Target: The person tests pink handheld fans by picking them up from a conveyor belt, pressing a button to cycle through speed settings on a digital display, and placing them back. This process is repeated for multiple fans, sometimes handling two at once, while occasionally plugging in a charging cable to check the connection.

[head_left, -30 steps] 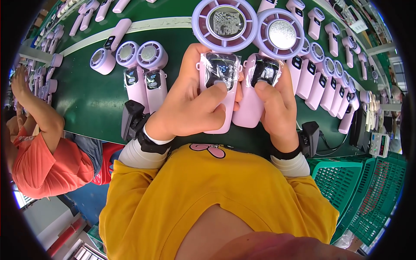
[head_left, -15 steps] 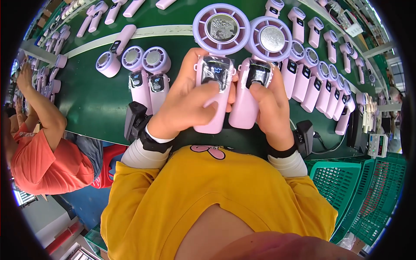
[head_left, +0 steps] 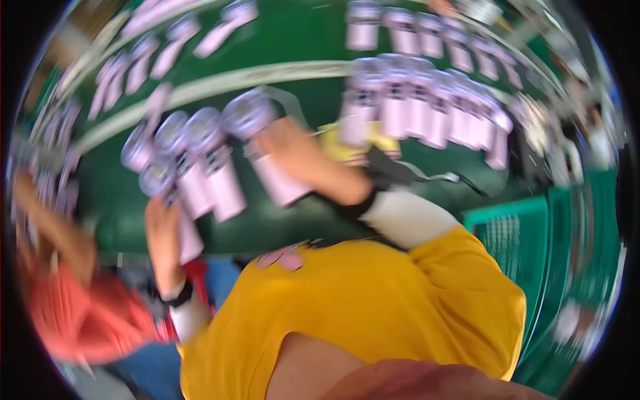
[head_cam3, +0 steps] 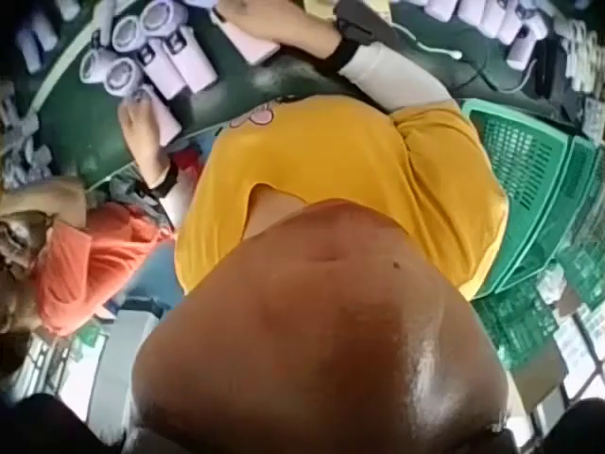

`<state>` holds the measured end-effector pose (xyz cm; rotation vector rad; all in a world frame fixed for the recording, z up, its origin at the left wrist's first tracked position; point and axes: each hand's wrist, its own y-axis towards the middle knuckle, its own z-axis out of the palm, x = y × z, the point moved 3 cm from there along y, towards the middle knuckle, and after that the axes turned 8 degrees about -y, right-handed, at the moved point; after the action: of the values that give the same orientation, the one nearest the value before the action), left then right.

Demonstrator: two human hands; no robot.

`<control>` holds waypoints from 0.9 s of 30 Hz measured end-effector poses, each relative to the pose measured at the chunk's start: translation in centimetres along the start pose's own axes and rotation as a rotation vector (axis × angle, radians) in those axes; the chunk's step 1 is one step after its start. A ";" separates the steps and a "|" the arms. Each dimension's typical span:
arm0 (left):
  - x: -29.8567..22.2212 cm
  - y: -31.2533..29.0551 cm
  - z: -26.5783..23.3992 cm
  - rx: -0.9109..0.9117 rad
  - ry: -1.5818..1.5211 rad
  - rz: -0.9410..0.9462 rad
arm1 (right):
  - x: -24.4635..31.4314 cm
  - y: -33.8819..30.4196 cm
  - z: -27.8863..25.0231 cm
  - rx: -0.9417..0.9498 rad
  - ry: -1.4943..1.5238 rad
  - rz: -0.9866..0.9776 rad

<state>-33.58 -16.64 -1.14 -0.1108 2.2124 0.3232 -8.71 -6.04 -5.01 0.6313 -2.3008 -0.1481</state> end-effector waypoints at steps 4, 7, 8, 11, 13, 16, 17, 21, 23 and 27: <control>3.1 2.0 0.7 -0.179 -0.377 -0.145 | 3.6 1.0 -0.3 -0.006 0.006 0.158; -0.4 4.3 1.8 -0.136 -0.235 -0.119 | 4.1 0.6 -2.5 -0.085 -0.259 -0.069; -0.4 4.1 1.7 -0.135 -0.241 -0.113 | 4.2 0.8 -3.0 -0.091 -0.266 -0.070; 0.7 4.0 1.3 -0.118 0.007 -0.157 | 3.8 1.6 -4.2 0.167 -0.231 -0.070; 1.9 4.2 1.0 -0.130 0.032 -0.121 | 3.9 2.6 -6.6 0.309 -0.298 -0.102; 2.5 4.2 0.7 -0.147 0.087 -0.044 | 3.6 3.7 -10.8 0.592 -0.424 -0.151; 2.5 4.0 0.2 -0.181 0.052 -0.107 | 3.4 3.8 -12.0 0.631 -0.459 -0.196; 2.4 3.8 -0.2 -0.302 -0.036 -0.212 | 2.8 3.8 -16.5 0.693 -0.541 -0.193; 2.2 3.7 -0.3 -0.389 -0.055 -0.150 | 1.6 3.4 -18.3 0.667 -0.518 -0.192; 2.5 3.4 -0.3 -0.395 -0.085 -0.155 | -0.6 1.4 -21.4 0.581 -0.493 -0.175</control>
<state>-35.98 -13.33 -2.27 -0.4711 2.0167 0.6624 5.78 -2.89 10.51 1.1983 -2.7769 0.3342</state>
